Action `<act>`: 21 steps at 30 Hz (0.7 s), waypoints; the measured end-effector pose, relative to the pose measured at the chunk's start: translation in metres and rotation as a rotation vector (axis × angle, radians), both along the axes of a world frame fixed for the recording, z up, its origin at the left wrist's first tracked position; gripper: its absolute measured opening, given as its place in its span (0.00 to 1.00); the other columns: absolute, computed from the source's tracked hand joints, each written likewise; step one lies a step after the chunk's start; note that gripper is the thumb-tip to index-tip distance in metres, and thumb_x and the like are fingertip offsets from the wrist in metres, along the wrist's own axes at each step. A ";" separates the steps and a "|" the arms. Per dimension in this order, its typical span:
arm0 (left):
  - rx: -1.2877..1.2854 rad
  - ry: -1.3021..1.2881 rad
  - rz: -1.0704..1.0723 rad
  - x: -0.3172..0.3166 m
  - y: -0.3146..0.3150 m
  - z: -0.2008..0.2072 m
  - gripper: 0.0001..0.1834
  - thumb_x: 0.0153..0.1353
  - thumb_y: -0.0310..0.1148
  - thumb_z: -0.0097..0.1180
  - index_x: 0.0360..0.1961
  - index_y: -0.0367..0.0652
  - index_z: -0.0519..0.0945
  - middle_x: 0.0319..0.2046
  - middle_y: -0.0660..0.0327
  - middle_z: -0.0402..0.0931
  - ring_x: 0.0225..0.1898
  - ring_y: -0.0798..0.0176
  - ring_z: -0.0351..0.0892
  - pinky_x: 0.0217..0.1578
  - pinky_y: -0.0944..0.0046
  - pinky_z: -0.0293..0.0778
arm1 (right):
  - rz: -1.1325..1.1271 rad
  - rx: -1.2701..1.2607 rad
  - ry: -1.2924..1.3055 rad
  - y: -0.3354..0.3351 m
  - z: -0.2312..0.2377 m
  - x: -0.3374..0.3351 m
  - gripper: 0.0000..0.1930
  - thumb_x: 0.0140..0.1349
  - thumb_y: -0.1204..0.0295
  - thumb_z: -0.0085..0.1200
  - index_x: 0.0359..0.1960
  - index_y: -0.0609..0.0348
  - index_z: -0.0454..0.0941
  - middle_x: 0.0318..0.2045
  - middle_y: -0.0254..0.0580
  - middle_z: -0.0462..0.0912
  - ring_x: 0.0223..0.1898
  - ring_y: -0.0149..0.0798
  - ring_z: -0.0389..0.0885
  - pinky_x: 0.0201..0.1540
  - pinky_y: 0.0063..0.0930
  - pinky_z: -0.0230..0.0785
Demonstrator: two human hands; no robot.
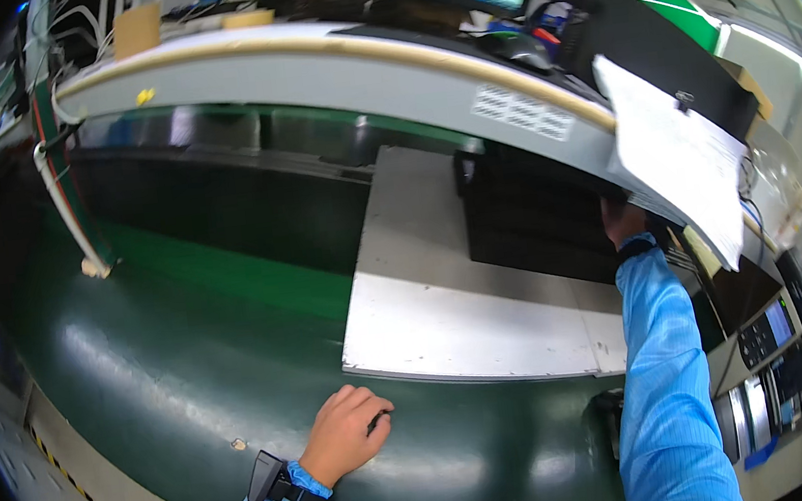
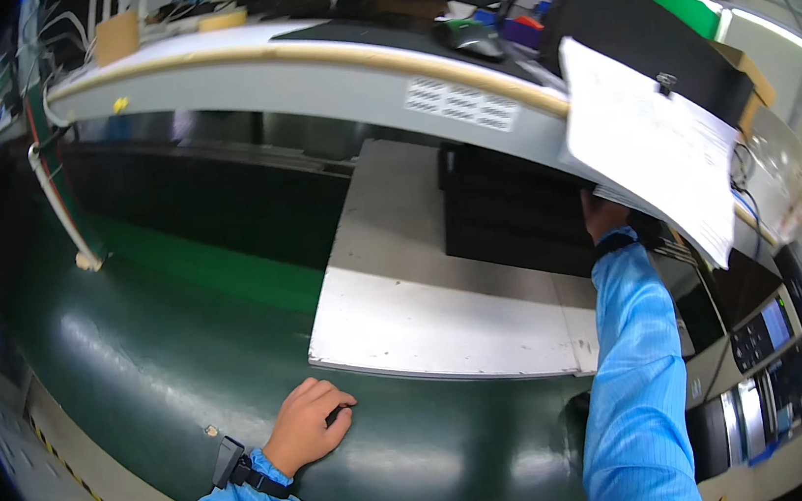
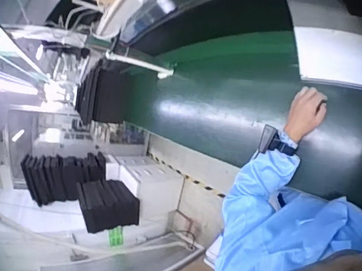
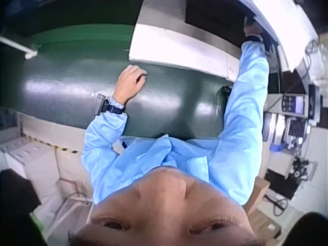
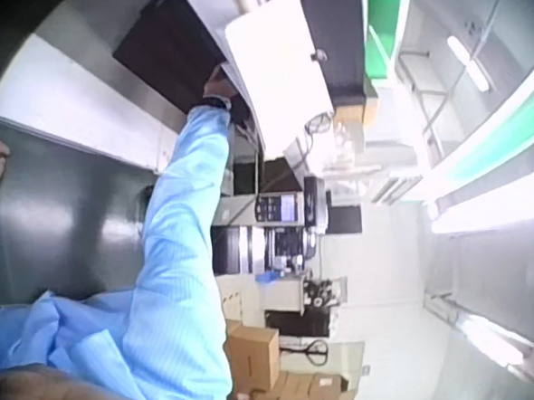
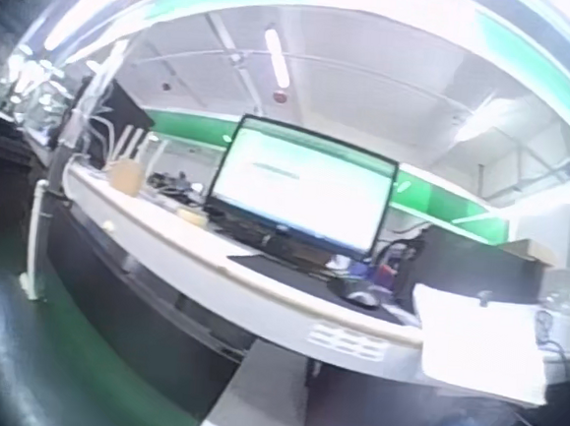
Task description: Scanning serial numbers or barcodes on smartphones and placing them into foam trays in a manufacturing facility.
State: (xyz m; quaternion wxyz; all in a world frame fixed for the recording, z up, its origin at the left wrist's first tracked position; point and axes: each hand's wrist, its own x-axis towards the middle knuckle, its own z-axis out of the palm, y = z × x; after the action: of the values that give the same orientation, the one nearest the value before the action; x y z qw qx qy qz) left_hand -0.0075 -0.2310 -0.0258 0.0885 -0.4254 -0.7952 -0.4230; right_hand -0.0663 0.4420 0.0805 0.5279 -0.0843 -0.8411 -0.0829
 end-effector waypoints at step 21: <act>0.006 -0.059 0.014 -0.002 -0.010 -0.006 0.03 0.56 0.29 0.60 0.32 0.45 0.81 0.30 0.64 0.74 0.38 0.57 0.73 0.39 0.57 0.70 | 0.128 -1.596 -0.372 -0.188 0.020 0.043 0.17 0.62 0.60 0.62 0.50 0.49 0.76 0.39 0.36 0.81 0.39 0.39 0.83 0.46 0.39 0.78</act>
State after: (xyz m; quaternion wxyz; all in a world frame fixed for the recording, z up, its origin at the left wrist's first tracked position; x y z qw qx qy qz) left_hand -0.0099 -0.2411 -0.0316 0.0691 -0.4067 -0.7992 -0.4372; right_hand -0.0234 0.2541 0.1007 0.1648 -0.3713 -0.7238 0.5578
